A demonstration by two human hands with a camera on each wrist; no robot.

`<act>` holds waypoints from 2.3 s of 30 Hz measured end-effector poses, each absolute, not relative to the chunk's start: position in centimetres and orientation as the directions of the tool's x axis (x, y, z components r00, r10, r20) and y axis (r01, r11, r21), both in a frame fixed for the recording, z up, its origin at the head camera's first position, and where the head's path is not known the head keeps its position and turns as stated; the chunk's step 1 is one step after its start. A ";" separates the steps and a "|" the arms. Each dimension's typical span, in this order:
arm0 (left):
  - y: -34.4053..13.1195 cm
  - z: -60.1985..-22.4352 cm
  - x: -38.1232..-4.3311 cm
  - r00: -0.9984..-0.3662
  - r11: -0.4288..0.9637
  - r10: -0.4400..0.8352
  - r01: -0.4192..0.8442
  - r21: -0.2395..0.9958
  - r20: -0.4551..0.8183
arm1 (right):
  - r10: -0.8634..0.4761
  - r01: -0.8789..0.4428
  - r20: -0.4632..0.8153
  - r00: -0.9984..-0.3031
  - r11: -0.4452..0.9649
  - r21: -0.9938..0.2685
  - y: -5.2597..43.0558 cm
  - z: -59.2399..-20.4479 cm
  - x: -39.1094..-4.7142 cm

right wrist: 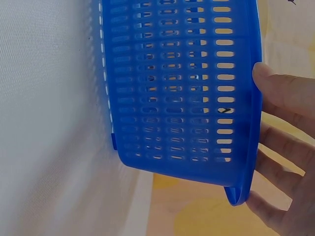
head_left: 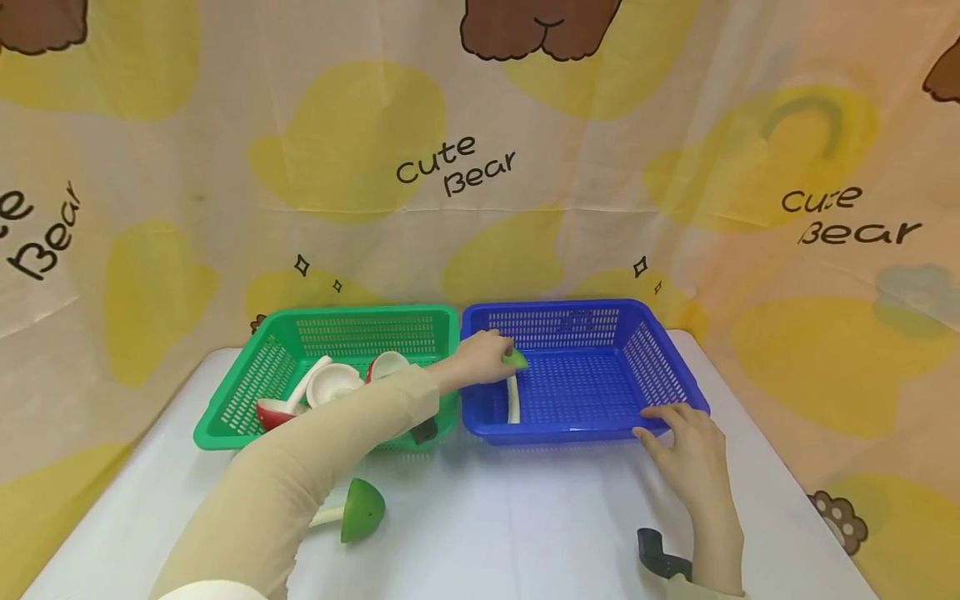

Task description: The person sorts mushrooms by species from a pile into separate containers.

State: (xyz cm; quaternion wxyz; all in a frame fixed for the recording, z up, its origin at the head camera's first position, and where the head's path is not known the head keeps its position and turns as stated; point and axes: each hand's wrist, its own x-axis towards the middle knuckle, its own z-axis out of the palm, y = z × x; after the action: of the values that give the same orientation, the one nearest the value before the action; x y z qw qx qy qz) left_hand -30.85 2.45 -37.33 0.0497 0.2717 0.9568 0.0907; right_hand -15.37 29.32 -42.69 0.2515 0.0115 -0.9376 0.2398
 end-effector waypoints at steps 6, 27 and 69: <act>1.6 -37.5 -29.6 -0.806 0.791 0.591 0.582 0.188 0.008 | 0.098 -0.135 0.465 -0.880 0.886 -0.443 29.3 -42.7 -15.4; -2.3 -36.6 -20.6 -0.524 0.600 0.789 0.770 -0.218 0.319 | 0.094 -0.139 0.461 -0.882 0.883 -0.448 29.3 -42.7 -15.5; -15.3 -44.2 -11.0 -0.663 0.748 0.658 0.633 -0.201 0.357 | 0.087 -0.150 0.468 -0.880 0.882 -0.447 29.6 -42.7 -15.3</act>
State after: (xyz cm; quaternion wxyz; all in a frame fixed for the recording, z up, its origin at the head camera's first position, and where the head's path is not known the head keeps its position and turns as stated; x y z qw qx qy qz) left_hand -11.04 -15.28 -44.20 -0.2074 0.3540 0.9115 -0.0299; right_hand -15.34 29.64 -42.74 0.2448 0.0168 -0.9386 0.2426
